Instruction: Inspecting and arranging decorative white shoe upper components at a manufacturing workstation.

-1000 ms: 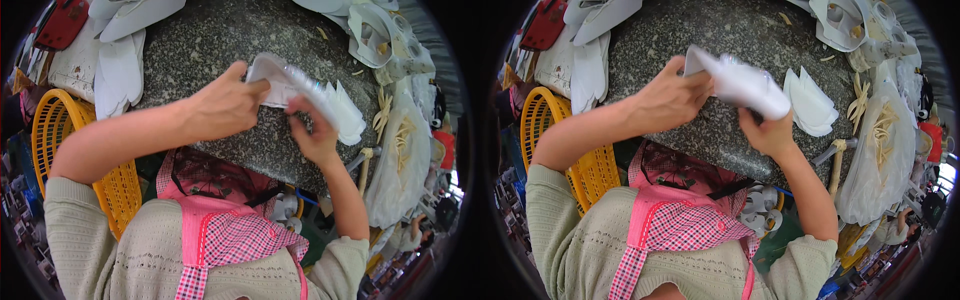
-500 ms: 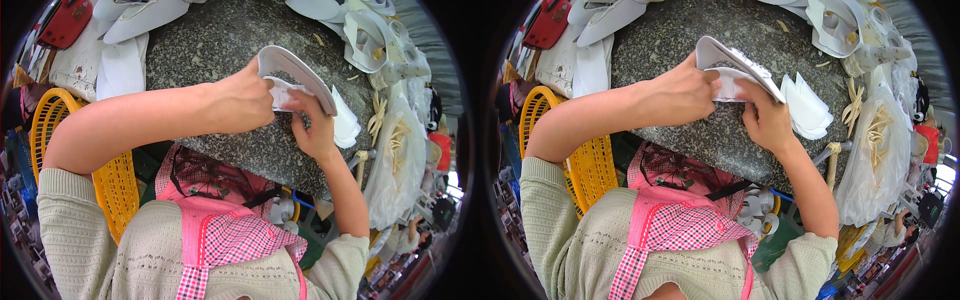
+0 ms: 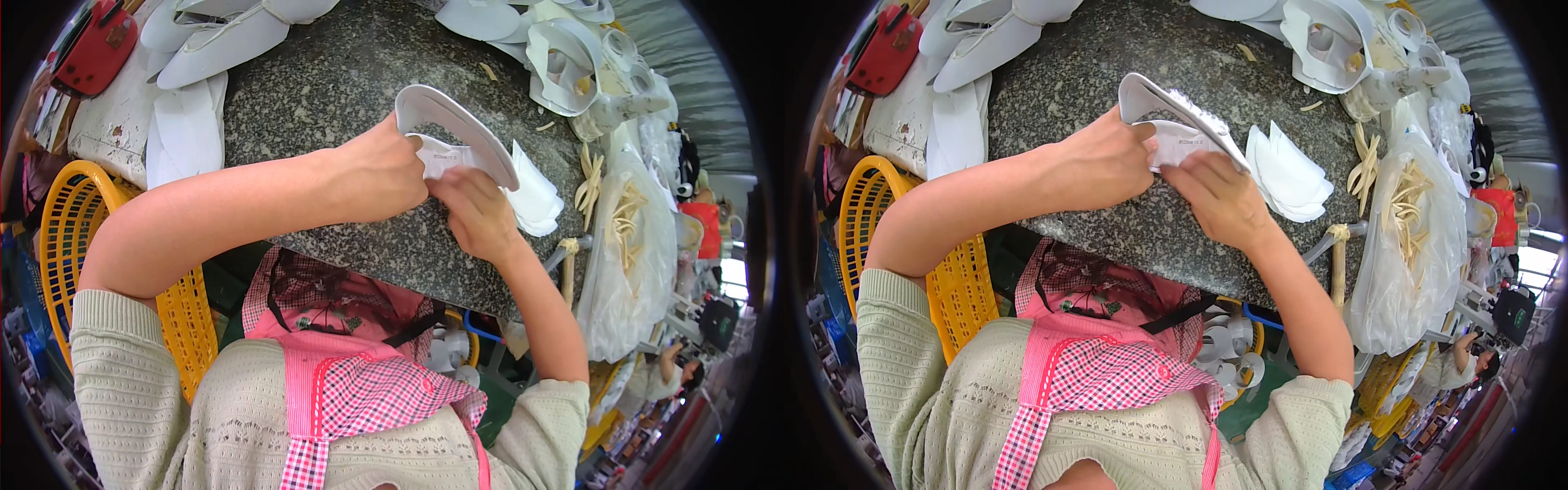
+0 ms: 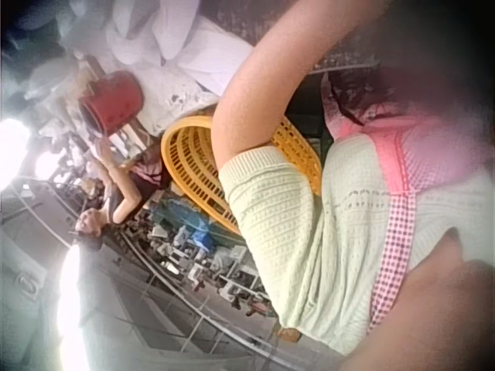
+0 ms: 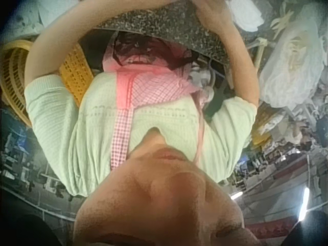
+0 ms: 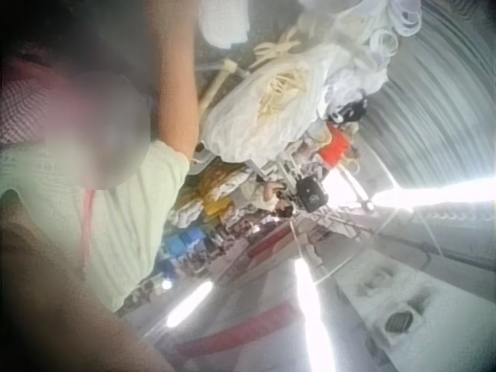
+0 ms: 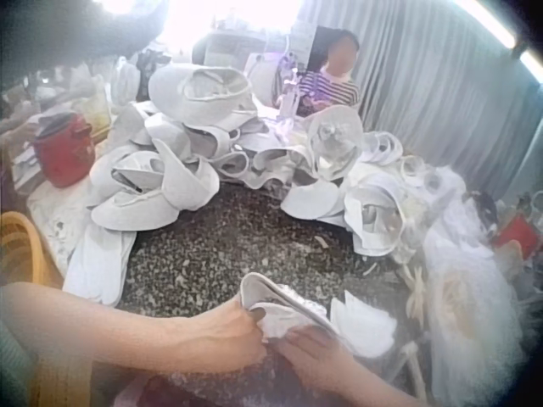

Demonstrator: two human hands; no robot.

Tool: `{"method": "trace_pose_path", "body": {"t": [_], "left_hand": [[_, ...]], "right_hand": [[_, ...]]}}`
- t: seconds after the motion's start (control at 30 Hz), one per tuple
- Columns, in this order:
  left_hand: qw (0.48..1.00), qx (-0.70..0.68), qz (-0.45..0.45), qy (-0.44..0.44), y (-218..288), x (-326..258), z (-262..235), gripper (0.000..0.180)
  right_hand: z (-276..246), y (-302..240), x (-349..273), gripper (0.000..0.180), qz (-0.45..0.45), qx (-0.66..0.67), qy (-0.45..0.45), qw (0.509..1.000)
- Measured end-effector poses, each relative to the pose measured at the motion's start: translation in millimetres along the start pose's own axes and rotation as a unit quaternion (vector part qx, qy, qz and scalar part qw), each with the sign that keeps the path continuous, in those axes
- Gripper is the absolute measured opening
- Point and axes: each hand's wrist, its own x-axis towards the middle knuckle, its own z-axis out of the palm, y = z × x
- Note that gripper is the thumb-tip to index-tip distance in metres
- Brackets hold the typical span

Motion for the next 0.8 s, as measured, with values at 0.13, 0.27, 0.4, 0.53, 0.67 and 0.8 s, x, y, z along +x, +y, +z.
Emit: {"method": "trace_pose_path", "body": {"t": [0.13,0.27,0.4,0.53,0.67,0.8], "left_hand": [[1.0,0.006,0.016,-0.004,2.4,3.5,-3.0,0.01],[0.999,-0.022,0.006,-0.044,-0.3,5.7,-8.8,0.012],[0.999,-0.026,0.008,-0.018,-1.5,3.8,-9.4,0.012],[1.0,0.005,0.014,-0.011,3.9,11.3,-13.0,0.015],[0.999,0.017,-0.007,-0.038,2.9,6.6,-0.3,0.023],[0.997,0.006,-0.028,-0.078,2.9,1.8,-5.6,0.043]], "right_hand": [[13.9,-7.7,-9.4,0.043,0.113,0.023,0.08,0.99],[5.6,-4.7,-11.1,0.044,0.071,0.057,0.04,0.995],[17.2,-10.6,-6.1,0.051,0.163,0.107,0.074,0.978],[8.8,-11.2,-1.6,0.055,0.222,0.102,0.043,0.969],[13.5,-10.1,0.7,0.045,0.127,0.088,0.084,0.984],[32.7,-4.6,-0.7,0.028,0.095,0.091,0.158,0.979]]}}
